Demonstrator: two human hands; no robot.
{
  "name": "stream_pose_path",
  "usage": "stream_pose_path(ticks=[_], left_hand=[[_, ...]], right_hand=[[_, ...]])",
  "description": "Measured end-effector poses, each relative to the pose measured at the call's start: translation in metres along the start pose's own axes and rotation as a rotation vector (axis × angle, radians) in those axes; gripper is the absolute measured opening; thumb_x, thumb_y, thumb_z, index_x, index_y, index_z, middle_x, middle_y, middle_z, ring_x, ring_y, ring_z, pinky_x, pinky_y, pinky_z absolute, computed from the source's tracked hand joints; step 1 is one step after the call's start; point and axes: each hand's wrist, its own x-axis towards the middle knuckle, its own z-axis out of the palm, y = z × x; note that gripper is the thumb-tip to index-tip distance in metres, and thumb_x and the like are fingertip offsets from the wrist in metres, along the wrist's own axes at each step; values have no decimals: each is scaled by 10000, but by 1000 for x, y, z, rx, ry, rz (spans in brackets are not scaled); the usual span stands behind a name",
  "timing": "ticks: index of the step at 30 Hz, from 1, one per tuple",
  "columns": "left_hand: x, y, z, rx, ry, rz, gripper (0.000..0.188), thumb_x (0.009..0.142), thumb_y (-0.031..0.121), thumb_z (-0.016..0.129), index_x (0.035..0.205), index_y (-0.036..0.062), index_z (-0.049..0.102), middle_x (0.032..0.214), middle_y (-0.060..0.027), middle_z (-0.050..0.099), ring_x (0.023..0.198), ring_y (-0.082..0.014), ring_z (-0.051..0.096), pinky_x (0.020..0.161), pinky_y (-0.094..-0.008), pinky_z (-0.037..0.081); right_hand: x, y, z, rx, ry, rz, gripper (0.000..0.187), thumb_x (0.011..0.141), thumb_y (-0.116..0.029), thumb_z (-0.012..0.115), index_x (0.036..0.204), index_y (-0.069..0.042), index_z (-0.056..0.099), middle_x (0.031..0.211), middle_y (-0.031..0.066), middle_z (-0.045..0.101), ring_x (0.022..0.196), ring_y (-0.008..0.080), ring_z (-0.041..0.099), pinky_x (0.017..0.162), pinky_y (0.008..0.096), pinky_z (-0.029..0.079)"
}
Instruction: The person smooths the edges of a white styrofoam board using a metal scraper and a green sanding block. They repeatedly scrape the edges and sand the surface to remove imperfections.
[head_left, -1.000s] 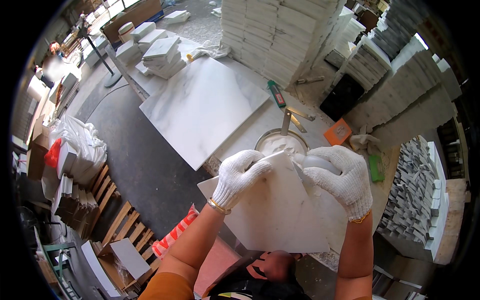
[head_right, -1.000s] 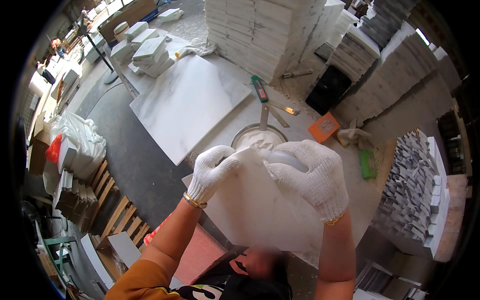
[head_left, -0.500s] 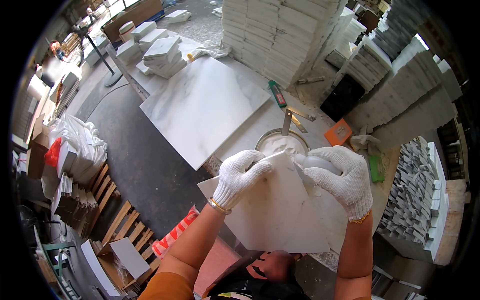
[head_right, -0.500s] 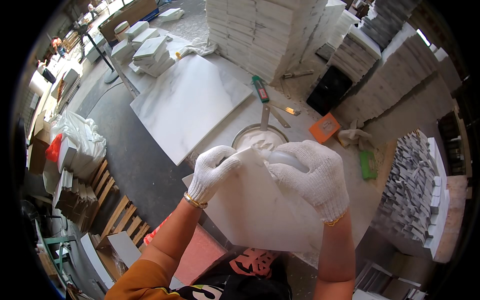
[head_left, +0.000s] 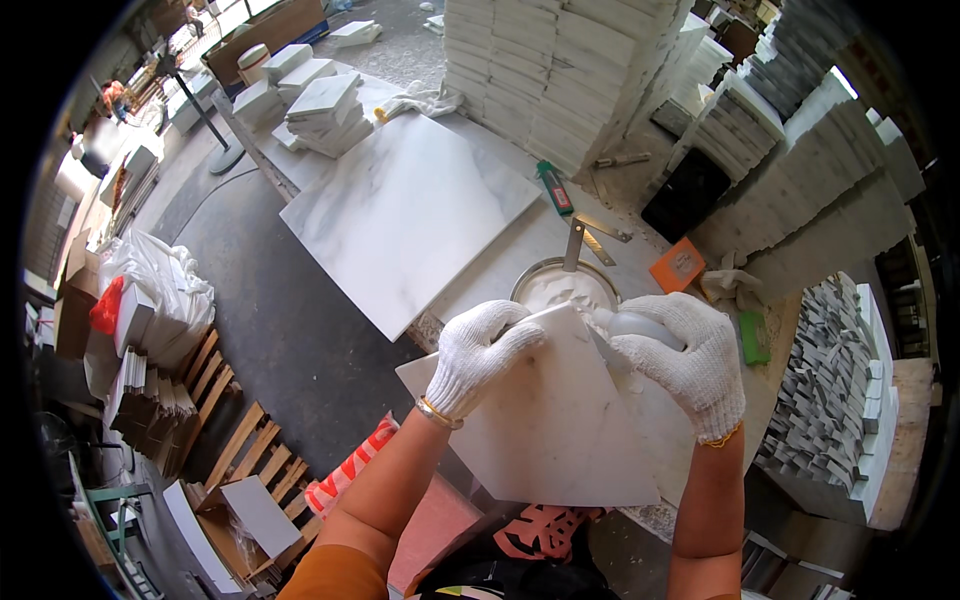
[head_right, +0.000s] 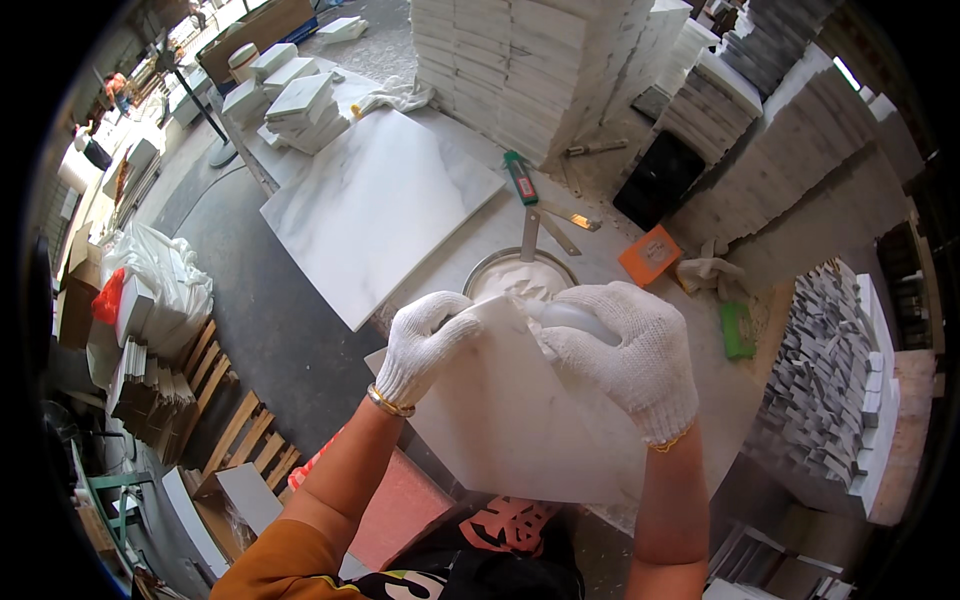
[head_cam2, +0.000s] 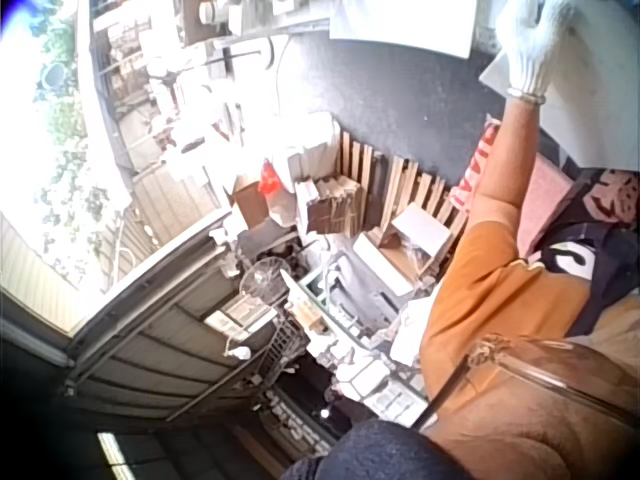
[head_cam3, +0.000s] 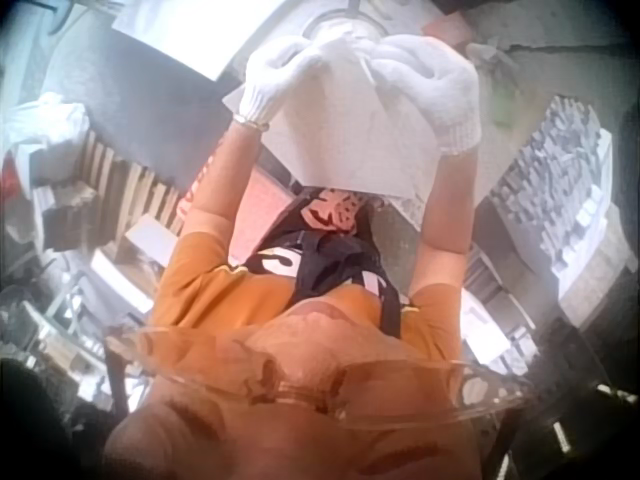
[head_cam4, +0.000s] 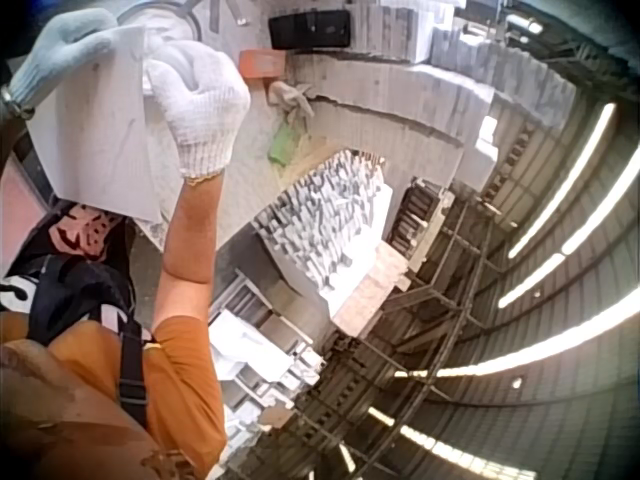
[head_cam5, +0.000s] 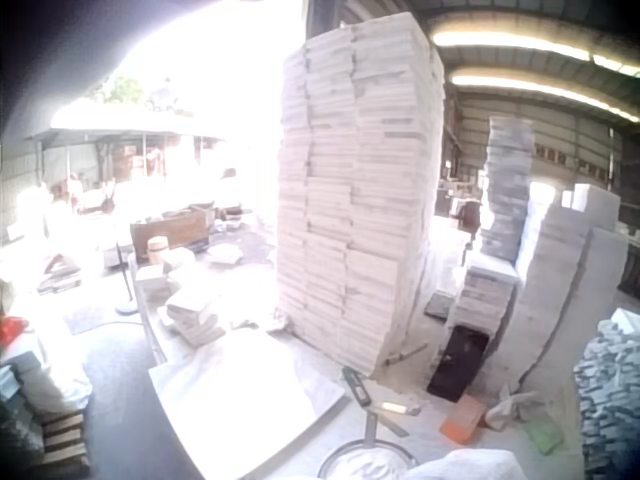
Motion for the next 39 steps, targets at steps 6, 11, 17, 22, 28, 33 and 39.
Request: stream_pose_path(ticks=[6, 11, 17, 22, 28, 33, 39], left_hand=[[0, -1, 0, -1, -1, 15, 192, 894, 156, 720, 942, -30, 719, 806, -59, 678, 740, -108, 602, 695, -272, 498], [0, -3, 0, -2, -2, 16, 192, 893, 153, 717, 944, -33, 720, 809, -59, 682, 742, -109, 605, 697, -271, 499], [0, -4, 0, 8, -1, 24, 194, 898, 154, 713, 937, -36, 717, 818, -62, 685, 757, -110, 611, 708, -271, 502], [-1, -2, 0, -6, -2, 0, 201, 898, 159, 708, 933, -39, 713, 824, -62, 687, 767, -113, 615, 718, -272, 503], [0, -3, 1, 21, -12, -1, 211, 911, 169, 683, 927, -39, 710, 830, -56, 685, 778, -110, 613, 727, -270, 501], [-1, 0, 1, -8, -14, -62, 205, 914, 165, 675, 940, -35, 708, 859, -46, 684, 800, -110, 608, 749, -264, 495], [0, 0, 1, 12, -20, -60, 201, 920, 163, 672, 952, -32, 708, 881, -43, 684, 814, -106, 604, 762, -259, 492]], right_hand=[[2, 0, 1, -15, -3, -33, 314, 755, -183, 840, 1018, -23, 776, 920, 126, 735, 791, 219, 694, 736, 324, 548], [1, 1, 1, 4, -3, -18, 310, 753, -174, 836, 1020, -29, 778, 915, 121, 736, 785, 219, 691, 732, 322, 547], [0, 0, 1, 52, 10, 46, 299, 756, -156, 830, 1012, -13, 769, 912, 116, 734, 797, 176, 688, 734, 305, 542], [-11, 19, -7, 166, 50, 206, 315, 809, -123, 806, 1082, 12, 724, 944, 64, 717, 835, 114, 651, 756, 274, 529], [-46, 111, -14, 471, 184, 225, 297, 918, -78, 734, 1187, 8, 641, 1065, 19, 670, 923, 100, 598, 824, 249, 496], [-55, 157, -3, 466, 298, 254, 230, 896, -36, 736, 1105, -7, 646, 1035, 16, 678, 925, 93, 604, 814, 238, 489], [-59, 176, 1, 321, 229, 347, 254, 863, 8, 728, 1094, -49, 642, 1039, 20, 690, 925, 91, 621, 774, 230, 485]])
